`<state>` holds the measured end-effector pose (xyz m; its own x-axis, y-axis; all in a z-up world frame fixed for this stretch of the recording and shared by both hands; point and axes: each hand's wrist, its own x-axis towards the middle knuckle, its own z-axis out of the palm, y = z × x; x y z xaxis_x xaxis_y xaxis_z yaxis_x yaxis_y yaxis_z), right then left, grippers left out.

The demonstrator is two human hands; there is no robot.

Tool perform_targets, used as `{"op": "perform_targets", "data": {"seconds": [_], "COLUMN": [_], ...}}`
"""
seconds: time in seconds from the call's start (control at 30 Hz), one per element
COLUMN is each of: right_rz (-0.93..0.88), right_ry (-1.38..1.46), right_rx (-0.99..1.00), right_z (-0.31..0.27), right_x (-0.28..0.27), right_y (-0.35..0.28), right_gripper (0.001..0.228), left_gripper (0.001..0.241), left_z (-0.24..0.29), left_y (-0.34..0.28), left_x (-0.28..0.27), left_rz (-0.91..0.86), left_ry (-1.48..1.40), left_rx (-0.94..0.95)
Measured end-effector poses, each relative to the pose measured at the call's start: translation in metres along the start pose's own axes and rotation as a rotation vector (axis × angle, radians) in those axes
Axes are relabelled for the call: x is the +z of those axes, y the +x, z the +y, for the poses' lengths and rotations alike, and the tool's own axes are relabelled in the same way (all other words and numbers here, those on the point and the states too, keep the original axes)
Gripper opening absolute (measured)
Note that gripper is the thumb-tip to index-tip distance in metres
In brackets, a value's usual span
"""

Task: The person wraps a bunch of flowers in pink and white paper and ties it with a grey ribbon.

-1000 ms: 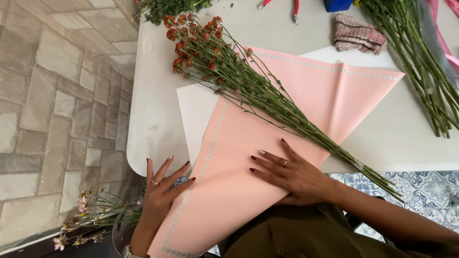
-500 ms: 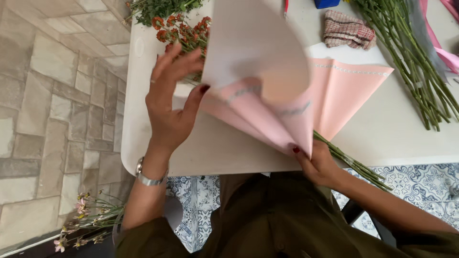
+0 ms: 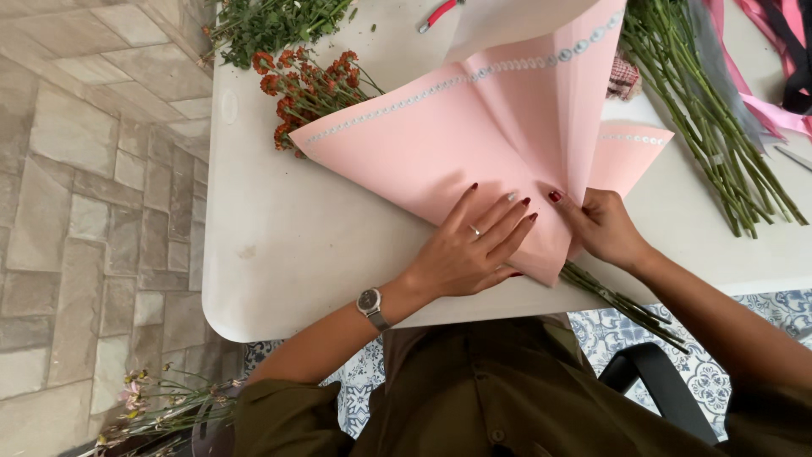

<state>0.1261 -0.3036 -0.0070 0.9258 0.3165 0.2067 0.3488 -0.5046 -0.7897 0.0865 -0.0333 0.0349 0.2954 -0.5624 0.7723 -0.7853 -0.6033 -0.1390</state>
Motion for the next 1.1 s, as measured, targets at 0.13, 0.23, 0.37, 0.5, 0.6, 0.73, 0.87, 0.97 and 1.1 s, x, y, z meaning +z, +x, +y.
{"op": "perform_targets", "data": {"seconds": [0.13,0.23,0.37,0.5,0.6,0.73,0.87,0.97,1.1], "right_rz": [-0.024,-0.076,-0.066,-0.089,-0.079,-0.017,0.038,0.1,0.175], "right_ry": [0.009,-0.034,-0.109,-0.252,-0.352,-0.503,-0.563,-0.55,-0.631], "right_rx": [0.096,0.102,0.078,0.102,0.109,0.075,0.036,0.056,0.053], "right_z": [0.035,0.017,0.008,0.005,0.017,0.025,0.056,0.067,0.079], "right_x": [0.006,0.007,0.003,-0.003,-0.002,-0.002,-0.002,-0.002,0.0], "right_y": [0.015,0.036,0.066,0.093,0.106,0.116,0.13,0.141,0.159], "right_gripper": [0.056,0.055,0.054,0.053,0.049,0.047,0.041,0.04,0.036], "left_gripper": [0.071,0.08,0.081,0.074,0.071,0.068,0.067,0.066,0.065], "left_z": [-0.003,-0.003,0.0,0.003,0.005,0.006,0.007,0.009,0.008], "left_y": [-0.006,-0.011,-0.015,-0.014,-0.016,-0.017,-0.017,-0.018,-0.016], "left_x": [0.019,0.035,0.047,0.052,0.056,0.057,0.055,0.055,0.053], "left_rz": [-0.153,-0.177,-0.158,-0.129,-0.156,-0.202,-0.233,-0.239,-0.255], "left_ry": [0.021,0.035,0.029,0.029,0.021,0.018,0.002,0.003,-0.01], "left_rx": [-0.052,-0.065,-0.12,-0.147,-0.166,-0.178,-0.19,-0.204,-0.202]}}
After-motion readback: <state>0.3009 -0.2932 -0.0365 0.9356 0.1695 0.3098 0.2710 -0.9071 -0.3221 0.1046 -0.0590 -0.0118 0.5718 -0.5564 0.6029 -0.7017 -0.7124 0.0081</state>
